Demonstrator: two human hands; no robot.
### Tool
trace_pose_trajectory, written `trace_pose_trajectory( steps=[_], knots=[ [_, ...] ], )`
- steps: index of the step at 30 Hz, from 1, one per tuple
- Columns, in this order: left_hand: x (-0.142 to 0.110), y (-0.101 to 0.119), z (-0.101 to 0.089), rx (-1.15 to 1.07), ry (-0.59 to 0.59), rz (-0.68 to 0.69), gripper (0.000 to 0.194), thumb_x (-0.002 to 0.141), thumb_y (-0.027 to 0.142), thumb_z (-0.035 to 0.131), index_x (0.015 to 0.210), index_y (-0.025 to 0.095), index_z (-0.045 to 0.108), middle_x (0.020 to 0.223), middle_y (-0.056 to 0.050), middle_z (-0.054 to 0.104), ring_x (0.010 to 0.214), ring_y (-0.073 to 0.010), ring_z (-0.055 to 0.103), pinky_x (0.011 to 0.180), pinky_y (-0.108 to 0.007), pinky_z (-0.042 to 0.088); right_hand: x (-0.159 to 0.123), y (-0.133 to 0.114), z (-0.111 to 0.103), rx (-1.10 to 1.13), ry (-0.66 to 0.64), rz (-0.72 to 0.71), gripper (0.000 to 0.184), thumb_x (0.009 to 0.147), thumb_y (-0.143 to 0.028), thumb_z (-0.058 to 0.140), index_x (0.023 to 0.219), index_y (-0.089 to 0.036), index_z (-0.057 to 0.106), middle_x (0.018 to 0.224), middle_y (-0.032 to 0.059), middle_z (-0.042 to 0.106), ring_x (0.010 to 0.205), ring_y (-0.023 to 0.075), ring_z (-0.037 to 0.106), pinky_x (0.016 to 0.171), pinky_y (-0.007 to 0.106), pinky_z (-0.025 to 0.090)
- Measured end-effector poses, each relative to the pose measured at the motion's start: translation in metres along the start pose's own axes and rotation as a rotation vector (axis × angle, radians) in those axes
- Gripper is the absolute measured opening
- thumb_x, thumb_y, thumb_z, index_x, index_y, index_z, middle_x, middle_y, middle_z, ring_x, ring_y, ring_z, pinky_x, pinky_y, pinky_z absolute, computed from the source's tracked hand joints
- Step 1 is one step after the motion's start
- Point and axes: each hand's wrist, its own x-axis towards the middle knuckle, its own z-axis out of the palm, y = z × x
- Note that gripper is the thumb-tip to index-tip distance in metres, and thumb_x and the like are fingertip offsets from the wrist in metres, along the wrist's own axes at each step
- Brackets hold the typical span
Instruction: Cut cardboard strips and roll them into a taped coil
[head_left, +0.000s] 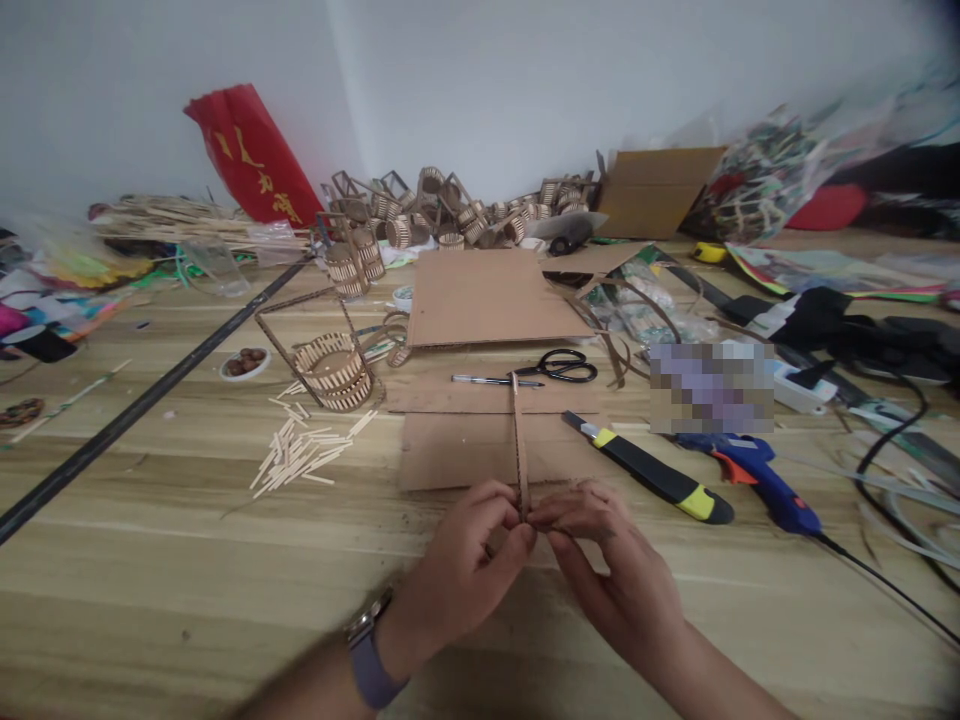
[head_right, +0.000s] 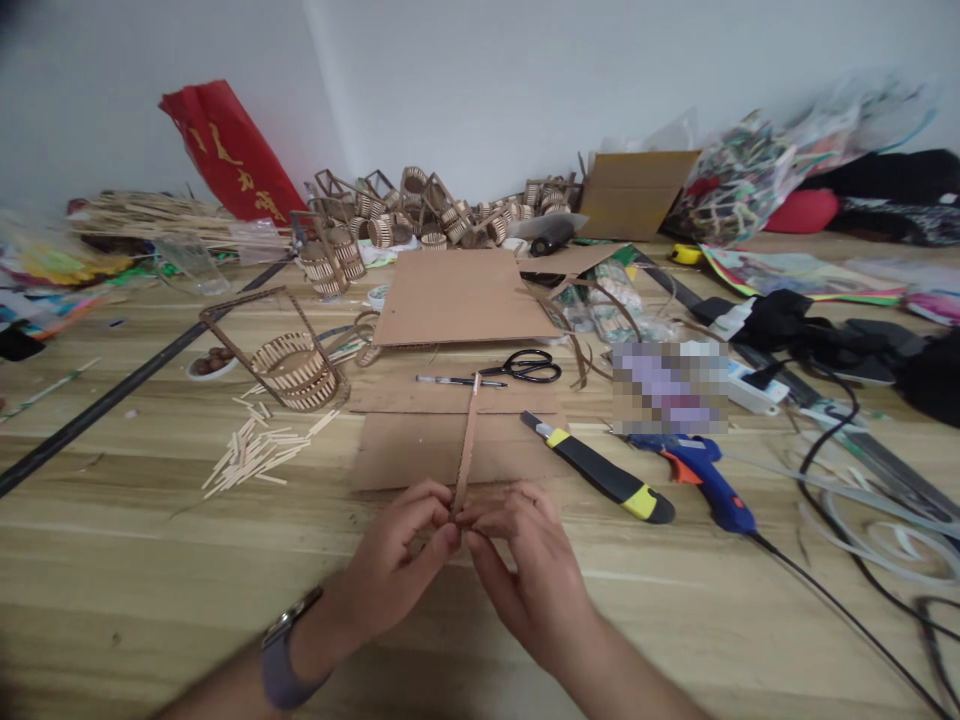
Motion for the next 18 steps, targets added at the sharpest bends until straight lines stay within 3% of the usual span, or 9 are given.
trace_pose_trajectory(
  steps=[5, 9, 18],
  knots=[
    [0.002, -0.002, 0.002, -0.006, 0.025, 0.031, 0.017, 0.091, 0.016, 0.048, 0.075, 0.018, 0.053, 0.092, -0.004, 0.059, 0.086, -0.0147, 0.057, 0.076, -0.023, 0.044, -0.004, 0.005, 0.004, -0.042, -0.038, -0.029, 0.013, 0.091, -0.013, 0.055, 0.098, -0.023, 0.055, 0.090, 0.0040, 0.074, 0.089, 0.0186, 0.070, 0.083, 0.036, 0.048],
    [0.001, 0.001, 0.002, -0.003, 0.035, 0.070, 0.019, 0.088, 0.012, 0.050, 0.071, 0.018, 0.050, 0.087, -0.003, 0.060, 0.083, -0.0141, 0.056, 0.075, -0.023, 0.043, -0.003, 0.003, 0.002, -0.087, -0.011, -0.008, 0.014, 0.090, -0.011, 0.055, 0.096, -0.024, 0.056, 0.085, 0.0020, 0.074, 0.082, 0.0178, 0.071, 0.086, 0.037, 0.047],
    [0.003, 0.009, -0.003, -0.035, -0.018, 0.081, 0.021, 0.085, 0.016, 0.050, 0.064, 0.018, 0.047, 0.081, -0.004, 0.060, 0.075, -0.0144, 0.055, 0.069, -0.024, 0.042, -0.005, 0.002, 0.000, 0.028, 0.004, 0.325, 0.016, 0.096, -0.025, 0.046, 0.085, -0.025, 0.057, 0.074, 0.0025, 0.066, 0.066, 0.0177, 0.066, 0.056, 0.027, 0.052]
  ],
)
